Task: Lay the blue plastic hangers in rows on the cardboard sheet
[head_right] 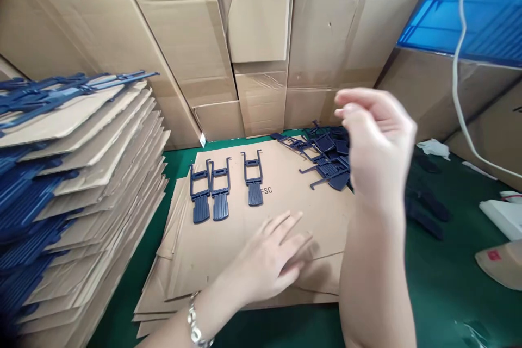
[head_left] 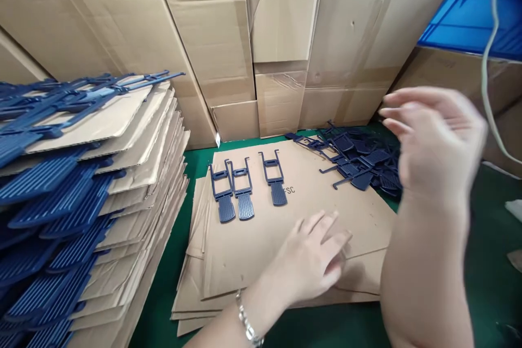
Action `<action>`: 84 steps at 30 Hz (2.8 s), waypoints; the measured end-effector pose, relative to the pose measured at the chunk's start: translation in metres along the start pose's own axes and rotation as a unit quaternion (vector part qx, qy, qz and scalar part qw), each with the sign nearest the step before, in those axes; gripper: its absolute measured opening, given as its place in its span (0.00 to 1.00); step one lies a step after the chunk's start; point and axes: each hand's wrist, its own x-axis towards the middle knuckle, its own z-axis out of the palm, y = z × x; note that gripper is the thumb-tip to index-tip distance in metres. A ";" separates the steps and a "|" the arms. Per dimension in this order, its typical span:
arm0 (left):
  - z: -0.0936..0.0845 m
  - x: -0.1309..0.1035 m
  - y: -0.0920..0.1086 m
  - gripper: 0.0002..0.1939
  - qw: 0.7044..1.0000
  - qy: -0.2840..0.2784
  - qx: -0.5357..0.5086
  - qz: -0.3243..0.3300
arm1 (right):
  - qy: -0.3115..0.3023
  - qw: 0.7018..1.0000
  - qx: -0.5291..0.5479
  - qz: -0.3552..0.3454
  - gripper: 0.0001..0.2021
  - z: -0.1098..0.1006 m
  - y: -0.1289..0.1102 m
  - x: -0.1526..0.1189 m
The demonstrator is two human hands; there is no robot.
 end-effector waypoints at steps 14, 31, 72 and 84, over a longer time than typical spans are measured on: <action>0.033 -0.016 -0.040 0.32 0.991 -0.118 0.042 -0.041 | -0.372 0.796 -0.450 0.157 0.34 0.104 0.152 -0.009; 0.039 -0.024 -0.048 0.32 0.998 -0.044 0.014 -0.049 | -0.138 0.866 -0.466 0.116 0.31 0.085 0.158 -0.024; 0.018 -0.013 -0.065 0.13 0.517 -0.079 -0.786 -0.330 | -0.318 0.783 -0.535 -0.013 0.24 -0.009 0.148 -0.104; 0.019 -0.013 -0.064 0.13 0.519 -0.072 -0.788 -0.324 | -0.154 0.871 -0.449 -0.129 0.07 -0.005 0.117 -0.091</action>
